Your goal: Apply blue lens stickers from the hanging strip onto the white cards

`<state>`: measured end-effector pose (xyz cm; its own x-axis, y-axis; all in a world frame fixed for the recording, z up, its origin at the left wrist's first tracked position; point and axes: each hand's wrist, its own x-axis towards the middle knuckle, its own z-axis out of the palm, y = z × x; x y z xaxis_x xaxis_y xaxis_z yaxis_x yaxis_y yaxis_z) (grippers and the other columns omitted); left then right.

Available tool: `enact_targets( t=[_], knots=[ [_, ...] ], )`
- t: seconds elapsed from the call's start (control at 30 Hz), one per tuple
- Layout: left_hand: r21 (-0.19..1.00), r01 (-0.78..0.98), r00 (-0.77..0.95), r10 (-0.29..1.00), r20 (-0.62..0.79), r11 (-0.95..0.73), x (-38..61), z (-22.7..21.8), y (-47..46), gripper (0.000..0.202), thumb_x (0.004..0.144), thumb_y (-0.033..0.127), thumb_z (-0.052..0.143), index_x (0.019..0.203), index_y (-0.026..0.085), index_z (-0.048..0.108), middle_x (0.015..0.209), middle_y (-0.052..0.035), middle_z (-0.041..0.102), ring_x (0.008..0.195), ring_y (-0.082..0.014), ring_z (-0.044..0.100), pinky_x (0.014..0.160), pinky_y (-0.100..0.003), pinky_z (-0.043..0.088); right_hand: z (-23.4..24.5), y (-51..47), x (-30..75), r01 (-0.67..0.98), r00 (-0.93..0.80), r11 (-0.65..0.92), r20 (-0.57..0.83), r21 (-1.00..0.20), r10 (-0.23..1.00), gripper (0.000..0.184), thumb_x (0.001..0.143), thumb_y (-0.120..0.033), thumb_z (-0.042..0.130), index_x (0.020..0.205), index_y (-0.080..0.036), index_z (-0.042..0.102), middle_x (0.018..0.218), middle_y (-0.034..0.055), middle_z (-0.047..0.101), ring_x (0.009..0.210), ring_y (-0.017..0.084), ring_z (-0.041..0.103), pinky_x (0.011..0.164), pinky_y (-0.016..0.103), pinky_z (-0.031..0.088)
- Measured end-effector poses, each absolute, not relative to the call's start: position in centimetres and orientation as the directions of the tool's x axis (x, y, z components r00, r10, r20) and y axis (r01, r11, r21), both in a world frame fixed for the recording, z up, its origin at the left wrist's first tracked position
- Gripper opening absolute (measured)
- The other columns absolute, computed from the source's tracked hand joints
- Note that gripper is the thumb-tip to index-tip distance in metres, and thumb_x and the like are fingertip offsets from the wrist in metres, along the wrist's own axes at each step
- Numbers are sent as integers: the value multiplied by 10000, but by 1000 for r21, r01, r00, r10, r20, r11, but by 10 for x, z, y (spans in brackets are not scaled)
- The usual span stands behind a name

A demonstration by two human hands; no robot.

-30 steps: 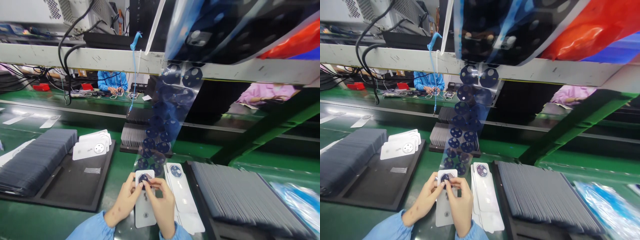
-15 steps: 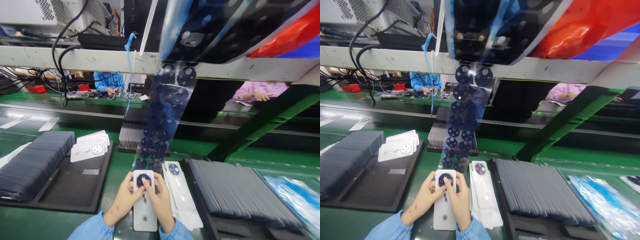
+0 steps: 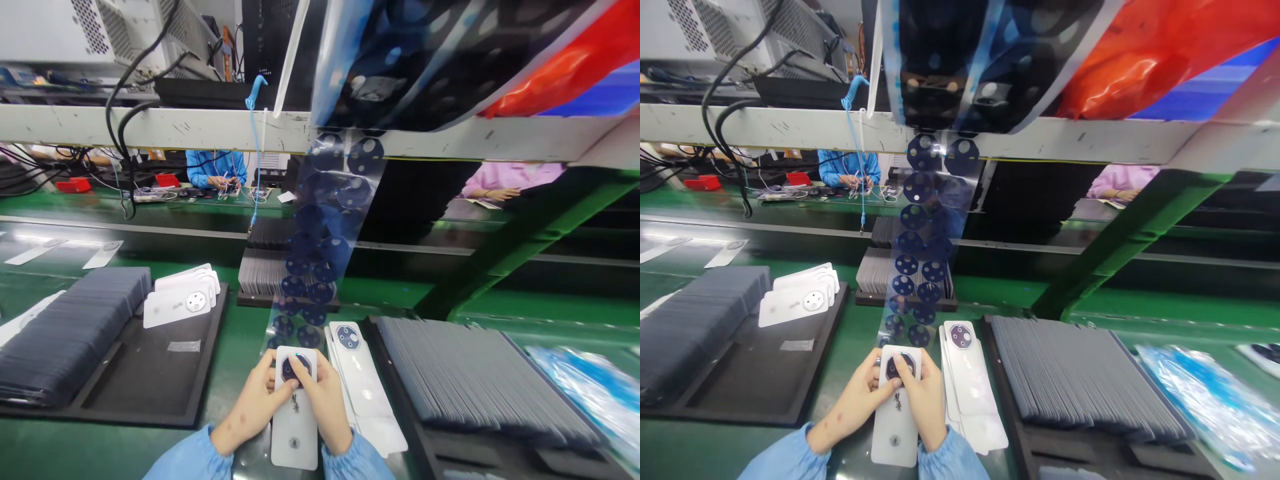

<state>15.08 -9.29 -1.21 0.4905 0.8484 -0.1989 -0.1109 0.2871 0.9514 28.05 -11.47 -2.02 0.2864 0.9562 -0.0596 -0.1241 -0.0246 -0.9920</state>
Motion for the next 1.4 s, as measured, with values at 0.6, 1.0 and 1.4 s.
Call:
enact_targets(
  t=[0.6,1.0,1.4],
  knots=[
    [970,-109,443,885,-146,215,136,-1,-76,342,887,465,539,1031,164,618,901,-81,746,835,-218,699,783,-325,526,-18,-107,293,-337,135,-32,-82,-941,987,396,751,-505,722,967,-180,653,888,68,720,857,260,675,746,352,529],
    [510,857,-72,966,247,-67,-23,17,27,505,688,309,660,1158,154,560,1340,-213,527,1258,-402,467,1033,-547,342,-13,-109,380,640,628,-390,159,-662,762,606,848,-498,362,1308,-122,479,1017,178,630,859,353,614,688,417,455],
    [705,694,-113,944,309,-147,-39,7,53,346,533,315,758,836,222,620,1099,-107,683,1239,-363,480,1146,-498,129,-27,-100,347,813,457,5,642,-583,615,462,949,-501,320,1187,-160,522,1136,161,588,989,322,571,780,407,432]
  ],
)
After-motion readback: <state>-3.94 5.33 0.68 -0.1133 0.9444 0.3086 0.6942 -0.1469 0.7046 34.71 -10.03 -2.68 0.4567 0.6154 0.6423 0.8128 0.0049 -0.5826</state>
